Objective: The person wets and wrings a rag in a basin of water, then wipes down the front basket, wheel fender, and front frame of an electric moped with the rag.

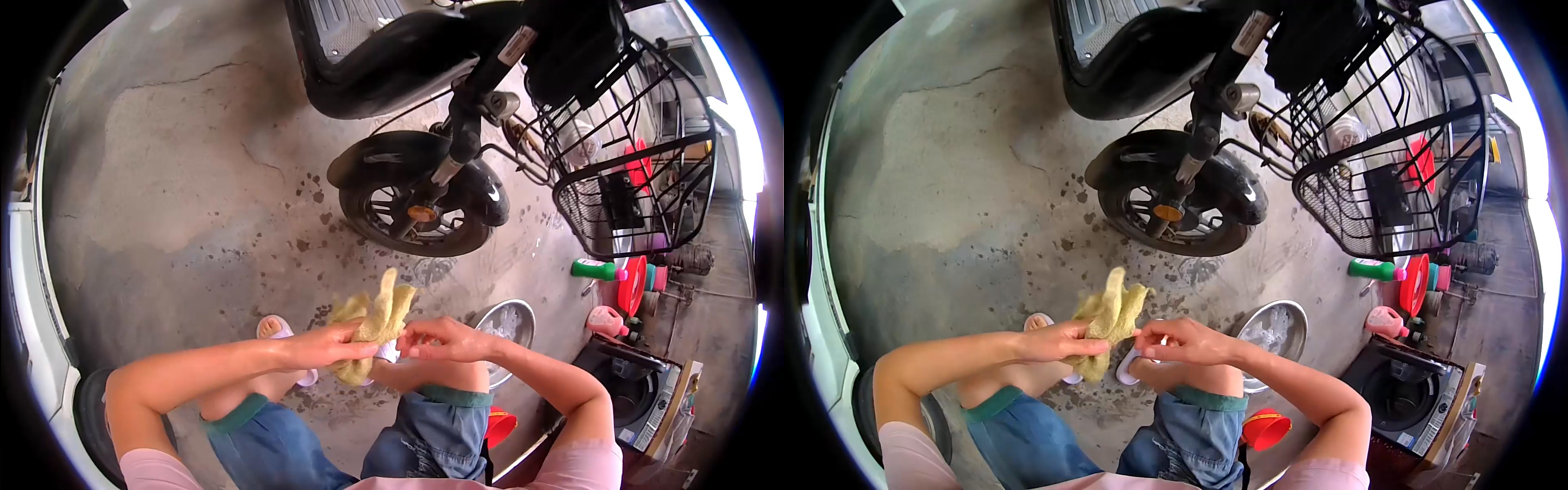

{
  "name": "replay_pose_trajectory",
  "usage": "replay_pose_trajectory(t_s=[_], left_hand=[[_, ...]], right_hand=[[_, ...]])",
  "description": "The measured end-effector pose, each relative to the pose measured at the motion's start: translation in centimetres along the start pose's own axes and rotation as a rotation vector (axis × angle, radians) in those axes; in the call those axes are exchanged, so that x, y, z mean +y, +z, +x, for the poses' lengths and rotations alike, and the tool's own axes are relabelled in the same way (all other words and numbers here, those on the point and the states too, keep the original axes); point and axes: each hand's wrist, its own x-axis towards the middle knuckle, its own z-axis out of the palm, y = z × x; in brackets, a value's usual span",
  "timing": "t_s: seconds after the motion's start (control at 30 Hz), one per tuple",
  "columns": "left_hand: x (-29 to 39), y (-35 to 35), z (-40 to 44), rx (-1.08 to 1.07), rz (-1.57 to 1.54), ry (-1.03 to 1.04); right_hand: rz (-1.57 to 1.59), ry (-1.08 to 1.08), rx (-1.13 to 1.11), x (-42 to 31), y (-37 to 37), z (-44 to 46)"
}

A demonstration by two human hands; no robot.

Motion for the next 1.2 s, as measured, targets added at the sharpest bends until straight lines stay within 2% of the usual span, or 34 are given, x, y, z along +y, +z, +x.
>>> replay_pose_trajectory(t_s=[0.07,0.13,0.23,0.3,0.33,0.37,0.4,0.43,0.53,0.57,0.67,0.7,0.8,0.83,0.93,1.0,1.07,1.13,1.2], left_hand=[[-2.2,-1.9,4.3,-0.065,-0.025,0.306],[-3.0,-3.7,7.3,-0.083,-0.213,0.269],[-5.9,-5.8,12.1,0.089,-0.1,0.409],[-7.4,-9.0,14.6,0.055,0.106,0.221],[-8.0,-10.1,15.1,0.04,0.196,0.108],[-8.1,-10.1,15.0,0.156,0.218,0.167],[-7.9,-10.6,14.9,0.213,0.323,0.058],[-7.5,-10.6,14.5,0.245,0.354,0.043],[-5.0,-10.5,13.0,0.357,0.405,0.054],[-4.7,-10.3,12.7,0.389,0.405,0.054],[-3.8,-10.8,13.6,0.497,0.369,0.134],[-3.8,-11.3,13.9,0.471,0.461,0.25],[-4.1,-10.0,14.7,0.419,0.247,0.271],[-4.1,-9.7,14.5,0.38,0.248,0.113],[-3.9,-7.5,15.2,0.263,0.279,0.143],[-3.3,-7.0,16.1,0.125,0.252,0.198],[-1.8,-7.1,16.2,0.141,0.362,0.196],[-0.4,-6.7,15.0,0.341,0.666,0.281],[1.0,-7.1,12.8,0.488,0.924,0.412]], right_hand=[[-0.134,-0.199,-0.073,1.6,-1.4,2.9],[-0.163,-0.157,-0.12,3.8,-2.7,4.8],[-0.195,-0.079,-0.08,8.5,-3.4,7.5],[-0.219,-0.08,-0.004,11.5,-3.6,8.2],[-0.237,-0.177,0.095,13.6,-3.5,8.5],[-0.246,-0.266,0.191,15.8,-3.3,8.5],[-0.266,-0.349,0.279,16.4,-3.4,8.0],[-0.193,-0.143,0.239,15.9,-3.7,6.8],[0.603,-0.178,0.414,18.8,-1.5,6.1],[0.699,-0.229,0.367,19.7,-1.4,6.4],[1.155,-0.285,0.549,21.1,0.0,7.8],[1.064,-0.311,0.551,22.8,-0.1,8.5],[0.691,-0.248,0.638,23.2,-0.9,7.8],[0.478,-0.388,0.765,22.9,-1.1,7.4],[-0.434,-0.678,0.984,19.0,-2.4,4.6],[-0.303,-0.695,0.822,17.7,-1.1,5.9],[-0.004,-0.407,0.612,18.6,-1.5,6.6],[0.093,-0.309,0.726,19.6,-2.9,5.1],[0.386,-0.412,0.999,20.4,-4.8,1.4]])
